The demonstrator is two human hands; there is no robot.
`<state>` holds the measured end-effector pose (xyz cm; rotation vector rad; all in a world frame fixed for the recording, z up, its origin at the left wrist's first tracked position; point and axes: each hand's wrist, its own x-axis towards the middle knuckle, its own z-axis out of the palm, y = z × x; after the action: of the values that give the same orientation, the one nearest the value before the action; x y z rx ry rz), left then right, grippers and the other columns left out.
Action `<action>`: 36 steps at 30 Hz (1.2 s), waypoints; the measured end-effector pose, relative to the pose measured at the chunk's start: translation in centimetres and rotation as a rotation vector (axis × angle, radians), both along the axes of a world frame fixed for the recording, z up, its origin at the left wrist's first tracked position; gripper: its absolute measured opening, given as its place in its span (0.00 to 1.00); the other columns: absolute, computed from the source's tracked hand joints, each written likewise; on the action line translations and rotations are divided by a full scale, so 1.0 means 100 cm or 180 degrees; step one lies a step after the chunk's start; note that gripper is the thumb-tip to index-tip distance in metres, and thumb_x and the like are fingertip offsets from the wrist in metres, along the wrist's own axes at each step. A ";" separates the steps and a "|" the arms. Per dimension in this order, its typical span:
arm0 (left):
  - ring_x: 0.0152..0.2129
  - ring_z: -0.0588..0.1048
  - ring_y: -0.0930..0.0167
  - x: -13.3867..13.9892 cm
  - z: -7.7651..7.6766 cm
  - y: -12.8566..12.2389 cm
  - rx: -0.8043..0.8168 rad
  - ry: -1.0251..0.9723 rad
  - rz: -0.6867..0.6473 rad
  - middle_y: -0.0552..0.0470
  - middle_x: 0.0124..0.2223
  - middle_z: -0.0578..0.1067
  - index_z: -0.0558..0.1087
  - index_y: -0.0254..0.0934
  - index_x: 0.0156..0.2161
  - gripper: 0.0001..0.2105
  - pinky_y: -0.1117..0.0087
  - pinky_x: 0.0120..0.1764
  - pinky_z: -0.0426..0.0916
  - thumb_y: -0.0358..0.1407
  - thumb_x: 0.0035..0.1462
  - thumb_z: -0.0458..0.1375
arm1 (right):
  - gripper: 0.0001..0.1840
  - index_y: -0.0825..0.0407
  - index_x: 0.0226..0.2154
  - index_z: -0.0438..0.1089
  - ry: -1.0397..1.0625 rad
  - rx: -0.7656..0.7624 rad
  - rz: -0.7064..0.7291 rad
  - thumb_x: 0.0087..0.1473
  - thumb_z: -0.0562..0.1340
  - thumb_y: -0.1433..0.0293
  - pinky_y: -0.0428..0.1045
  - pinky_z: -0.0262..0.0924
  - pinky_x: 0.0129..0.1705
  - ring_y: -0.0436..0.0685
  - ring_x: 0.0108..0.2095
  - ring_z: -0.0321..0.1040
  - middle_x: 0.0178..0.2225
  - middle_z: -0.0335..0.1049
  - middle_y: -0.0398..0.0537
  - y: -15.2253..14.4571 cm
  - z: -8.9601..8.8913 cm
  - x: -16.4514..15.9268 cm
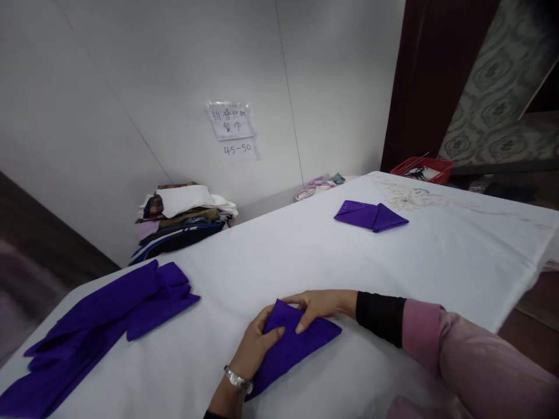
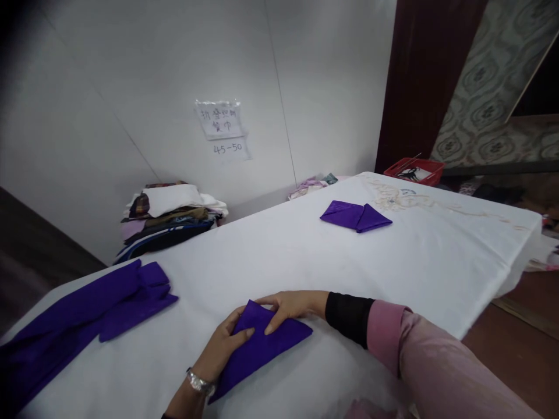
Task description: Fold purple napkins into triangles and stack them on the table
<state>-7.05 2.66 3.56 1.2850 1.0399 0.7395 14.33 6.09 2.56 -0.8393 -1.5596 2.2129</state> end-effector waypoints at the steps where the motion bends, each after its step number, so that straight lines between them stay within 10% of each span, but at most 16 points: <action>1: 0.42 0.74 0.61 0.000 0.000 0.000 -0.0016 -0.0009 -0.0047 0.48 0.47 0.76 0.70 0.38 0.47 0.24 0.64 0.44 0.69 0.40 0.42 0.65 | 0.45 0.45 0.56 0.60 0.0115 -0.0097 0.0017 0.33 0.73 0.69 0.50 0.63 0.43 0.55 0.40 0.69 0.45 0.70 0.46 -0.002 0.002 -0.002; 9: 0.41 0.74 0.64 0.008 0.000 -0.007 -0.0295 -0.0283 -0.0479 0.48 0.45 0.75 0.70 0.39 0.48 0.25 0.64 0.45 0.68 0.42 0.42 0.66 | 0.27 0.50 0.43 0.71 0.0108 -0.0654 -0.0203 0.35 0.70 0.73 0.47 0.65 0.37 0.49 0.29 0.70 0.34 0.73 0.41 -0.021 0.011 0.005; 16: 0.16 0.70 0.76 0.010 -0.017 -0.003 -0.0400 0.0098 -0.0125 0.55 0.30 0.72 0.66 0.38 0.51 0.32 0.74 0.19 0.63 0.43 0.39 0.66 | 0.25 0.54 0.44 0.70 0.0062 -0.0308 -0.0750 0.38 0.68 0.73 0.50 0.66 0.39 0.53 0.32 0.73 0.36 0.75 0.47 -0.002 0.035 0.075; 20: 0.17 0.70 0.76 0.013 -0.022 -0.001 -0.0293 0.0120 0.0473 0.58 0.26 0.70 0.69 0.35 0.44 0.25 0.74 0.21 0.64 0.42 0.39 0.64 | 0.24 0.54 0.44 0.69 -0.0431 0.0699 -0.1576 0.40 0.67 0.71 0.51 0.67 0.39 0.55 0.34 0.72 0.35 0.76 0.48 0.033 0.070 0.136; 25: 0.19 0.70 0.76 0.018 -0.020 -0.005 -0.0284 0.0250 0.0565 0.58 0.26 0.70 0.70 0.35 0.42 0.22 0.74 0.22 0.64 0.43 0.41 0.63 | 0.23 0.53 0.50 0.67 -0.2228 0.3113 -0.2876 0.49 0.61 0.67 0.55 0.65 0.43 0.59 0.38 0.71 0.41 0.74 0.50 0.090 0.102 0.202; 29: 0.20 0.70 0.74 0.019 -0.020 -0.008 -0.0275 0.0285 0.0581 0.57 0.27 0.70 0.70 0.35 0.42 0.22 0.73 0.22 0.64 0.45 0.41 0.62 | 0.28 0.54 0.57 0.60 -0.3781 0.4196 -0.2854 0.53 0.57 0.70 0.58 0.61 0.47 0.63 0.44 0.69 0.47 0.71 0.55 0.115 0.064 0.226; 36: 0.21 0.71 0.73 0.018 -0.020 -0.008 -0.0228 0.0345 0.0619 0.56 0.28 0.71 0.71 0.36 0.43 0.23 0.73 0.22 0.65 0.47 0.42 0.62 | 0.25 0.53 0.46 0.72 -0.3948 0.4421 -0.1901 0.46 0.54 0.81 0.53 0.59 0.51 0.58 0.47 0.68 0.46 0.73 0.50 0.105 -0.032 0.225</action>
<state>-5.28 1.82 1.54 1.1838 1.2816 0.7783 36.86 16.54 -0.60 -1.7555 -2.1760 -0.2323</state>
